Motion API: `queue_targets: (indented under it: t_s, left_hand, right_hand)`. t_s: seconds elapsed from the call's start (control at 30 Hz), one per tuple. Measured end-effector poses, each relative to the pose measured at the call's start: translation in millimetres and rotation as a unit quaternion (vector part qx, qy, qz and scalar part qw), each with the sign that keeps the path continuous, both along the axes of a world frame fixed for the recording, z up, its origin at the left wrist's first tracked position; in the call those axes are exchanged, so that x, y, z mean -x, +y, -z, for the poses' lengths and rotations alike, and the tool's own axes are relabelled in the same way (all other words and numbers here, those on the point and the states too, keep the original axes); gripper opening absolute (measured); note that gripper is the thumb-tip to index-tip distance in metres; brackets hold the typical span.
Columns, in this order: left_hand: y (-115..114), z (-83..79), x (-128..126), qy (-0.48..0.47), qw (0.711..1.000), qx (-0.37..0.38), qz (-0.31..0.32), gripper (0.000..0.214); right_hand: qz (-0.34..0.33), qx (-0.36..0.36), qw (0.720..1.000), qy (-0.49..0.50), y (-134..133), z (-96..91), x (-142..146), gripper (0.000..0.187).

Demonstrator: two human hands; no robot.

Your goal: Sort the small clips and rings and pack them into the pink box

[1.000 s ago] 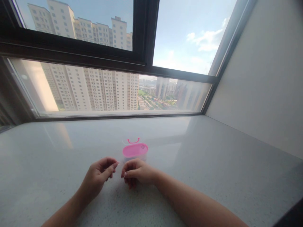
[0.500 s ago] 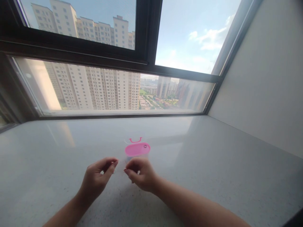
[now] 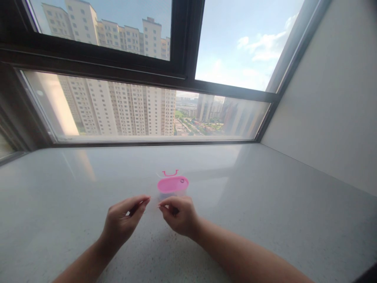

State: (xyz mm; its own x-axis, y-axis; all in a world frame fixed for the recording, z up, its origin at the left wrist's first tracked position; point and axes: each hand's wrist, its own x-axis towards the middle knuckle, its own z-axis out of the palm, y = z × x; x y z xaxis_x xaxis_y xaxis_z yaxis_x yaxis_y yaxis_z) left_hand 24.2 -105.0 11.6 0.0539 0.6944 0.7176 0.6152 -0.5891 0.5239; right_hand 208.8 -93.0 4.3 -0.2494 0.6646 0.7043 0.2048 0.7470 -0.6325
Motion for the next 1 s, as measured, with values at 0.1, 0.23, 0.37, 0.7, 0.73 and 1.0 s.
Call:
queue_targets:
  t_s: [0.1,0.23,0.37,0.7,0.73,1.0]
  left_hand:
    - [0,1.3,1,0.008,1.000,-0.003,-0.008,0.014]
    - [0,2.4,1,0.007,1.000,0.010,-0.018,0.015]
    - [-2,0.3,-4,-0.039,0.996,0.083,-0.021,0.019]
    - [-5,-12.5,-22,-0.211,0.930,0.299,0.026,0.034]
    - [-5,-12.1,-23,-0.225,0.922,0.314,0.033,0.035]
    - [-2,-7.8,-24,-0.272,0.896,0.347,0.048,0.040]
  right_hand:
    - [0.016,0.007,1.000,0.013,-1,-2.7,-1,0.013]
    - [0.050,0.048,0.997,0.026,0,-4.8,-3,0.015]
    - [0.061,0.095,0.993,0.044,1,-3.2,-4,0.017]
    - [0.046,0.178,0.980,0.078,4,-4.0,-2,0.019]
    - [0.046,0.181,0.979,0.080,4,-4.3,-2,0.019]
    - [0.032,0.191,0.979,0.063,4,-2.6,-2,0.018]
